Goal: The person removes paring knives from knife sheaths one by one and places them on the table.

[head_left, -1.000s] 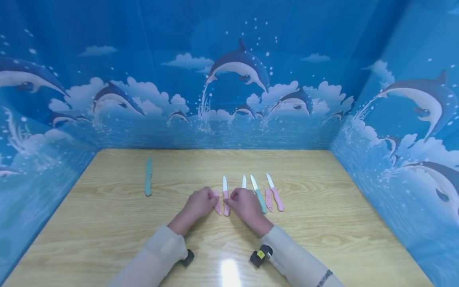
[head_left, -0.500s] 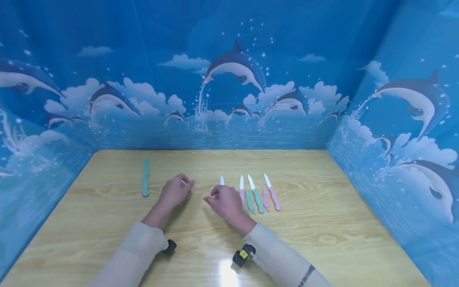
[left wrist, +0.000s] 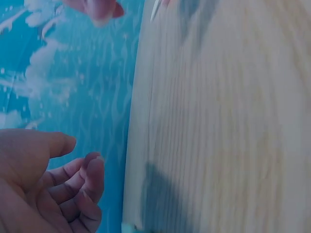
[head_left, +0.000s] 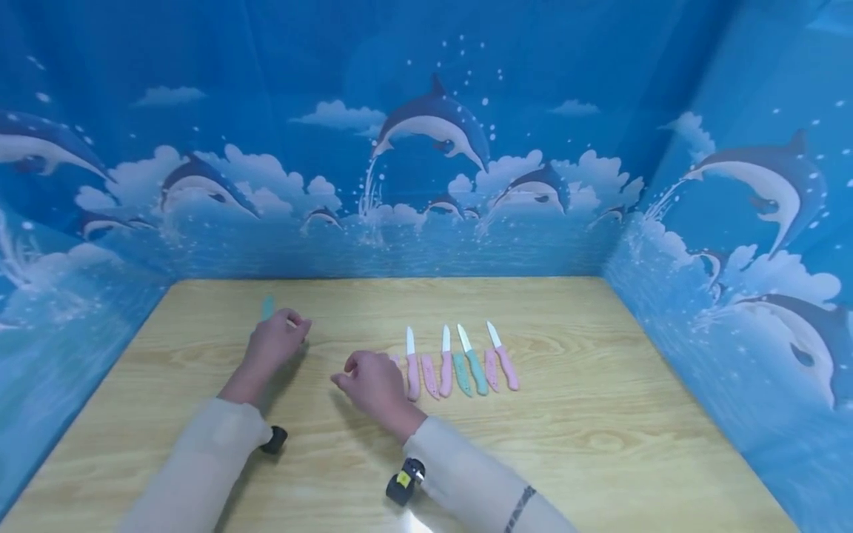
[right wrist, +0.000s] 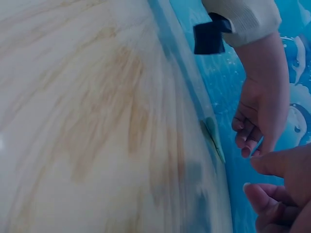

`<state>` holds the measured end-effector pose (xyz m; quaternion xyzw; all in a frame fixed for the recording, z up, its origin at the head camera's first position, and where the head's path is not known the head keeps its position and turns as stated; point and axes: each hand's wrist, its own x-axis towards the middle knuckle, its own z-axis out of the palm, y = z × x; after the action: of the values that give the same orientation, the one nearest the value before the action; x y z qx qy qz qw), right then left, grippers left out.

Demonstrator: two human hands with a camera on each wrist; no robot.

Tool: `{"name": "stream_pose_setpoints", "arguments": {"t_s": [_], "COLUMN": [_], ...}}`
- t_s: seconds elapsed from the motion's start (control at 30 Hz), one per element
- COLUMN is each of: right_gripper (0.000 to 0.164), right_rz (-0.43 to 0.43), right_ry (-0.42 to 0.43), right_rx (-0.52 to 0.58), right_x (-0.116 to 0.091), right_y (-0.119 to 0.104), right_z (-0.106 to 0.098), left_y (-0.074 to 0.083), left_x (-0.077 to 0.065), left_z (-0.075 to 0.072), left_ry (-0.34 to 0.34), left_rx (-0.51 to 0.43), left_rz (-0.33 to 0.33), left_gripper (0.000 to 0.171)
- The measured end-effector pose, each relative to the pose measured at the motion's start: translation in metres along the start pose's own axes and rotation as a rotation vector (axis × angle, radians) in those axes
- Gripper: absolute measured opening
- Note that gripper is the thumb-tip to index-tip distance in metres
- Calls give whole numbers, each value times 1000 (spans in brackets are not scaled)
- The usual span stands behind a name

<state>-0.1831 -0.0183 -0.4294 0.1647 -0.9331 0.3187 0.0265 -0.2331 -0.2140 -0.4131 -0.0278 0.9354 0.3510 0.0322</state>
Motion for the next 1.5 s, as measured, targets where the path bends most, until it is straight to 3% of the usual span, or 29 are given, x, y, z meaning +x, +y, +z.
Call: {"name": "stream_pose_setpoints", "arguments": {"t_s": [0.27,0.5,0.73,0.87,1.1,1.3,1.5], "right_gripper": [24,23,22,24,33,41,46], "right_rz": [31,56,44,-4,-8,-4,20], "right_ry": [-2,23,2,10,12,-1,1], "right_rx": [5,-25,1,-48,-141,-266,-304], "right_x": [8,14,15,17,22,28,40], "right_y": [-10,-12,-21,-31,-41,-53,-59], "right_z": [20,36,56,64,76,85,86], "left_y": [-29,-48,-64,-69,-67,-69,-58], "left_x": [10,11,12,13,10,8,16], "left_z": [-20,-28,-35,-38,-35,-34,-34], "left_ry": [105,174,138,132,53,44,32], "left_rx": [59,85,94,119,93,140,183], "left_rz": [-72,-86,-117,-104,-130,-142,-125], "left_gripper": [39,36,41,43,52,51,52]}}
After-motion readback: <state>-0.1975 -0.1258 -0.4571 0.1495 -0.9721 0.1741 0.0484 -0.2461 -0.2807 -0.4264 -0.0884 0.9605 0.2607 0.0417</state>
